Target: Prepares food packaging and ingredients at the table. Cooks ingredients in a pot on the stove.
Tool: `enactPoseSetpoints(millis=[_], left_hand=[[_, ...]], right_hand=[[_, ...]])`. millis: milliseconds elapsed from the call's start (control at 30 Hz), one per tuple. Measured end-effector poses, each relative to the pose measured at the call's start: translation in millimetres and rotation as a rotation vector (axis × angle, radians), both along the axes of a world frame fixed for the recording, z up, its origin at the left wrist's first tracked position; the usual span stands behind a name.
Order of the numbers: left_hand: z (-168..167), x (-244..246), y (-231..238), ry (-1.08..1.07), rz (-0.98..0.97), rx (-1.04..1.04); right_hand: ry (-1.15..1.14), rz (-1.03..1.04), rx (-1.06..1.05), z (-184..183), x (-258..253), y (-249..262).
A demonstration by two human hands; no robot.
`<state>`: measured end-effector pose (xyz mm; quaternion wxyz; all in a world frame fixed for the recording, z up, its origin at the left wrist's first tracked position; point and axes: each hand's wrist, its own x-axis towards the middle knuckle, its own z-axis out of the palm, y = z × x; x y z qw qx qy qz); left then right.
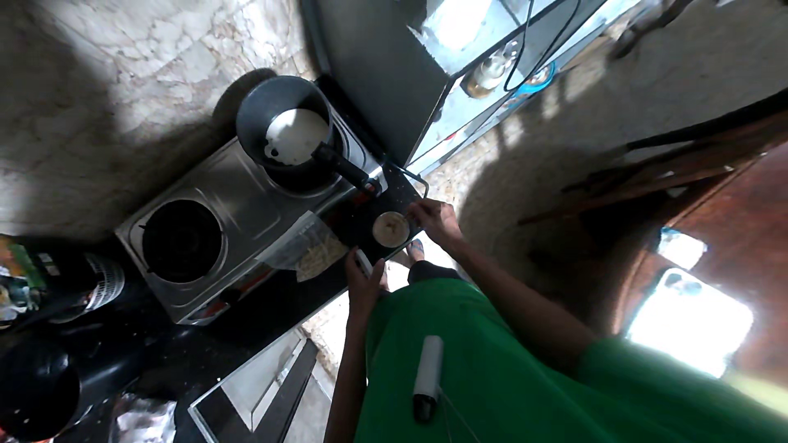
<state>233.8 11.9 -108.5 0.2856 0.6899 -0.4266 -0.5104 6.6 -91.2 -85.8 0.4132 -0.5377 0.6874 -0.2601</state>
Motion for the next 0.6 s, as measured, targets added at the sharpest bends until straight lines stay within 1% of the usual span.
enactPoseSetpoints(millis=[367,600], left_hand=[[-4.1,2.1,3.0,0.016,-0.005,-0.042],[-2.5,2.2,3.4,0.015,0.002,-0.028]], right_hand=[[-0.072,-0.016,0.028,-4.9,-3.1,-0.3],[-0.077,-0.024,0.018,-5.5,-1.8,-0.5]])
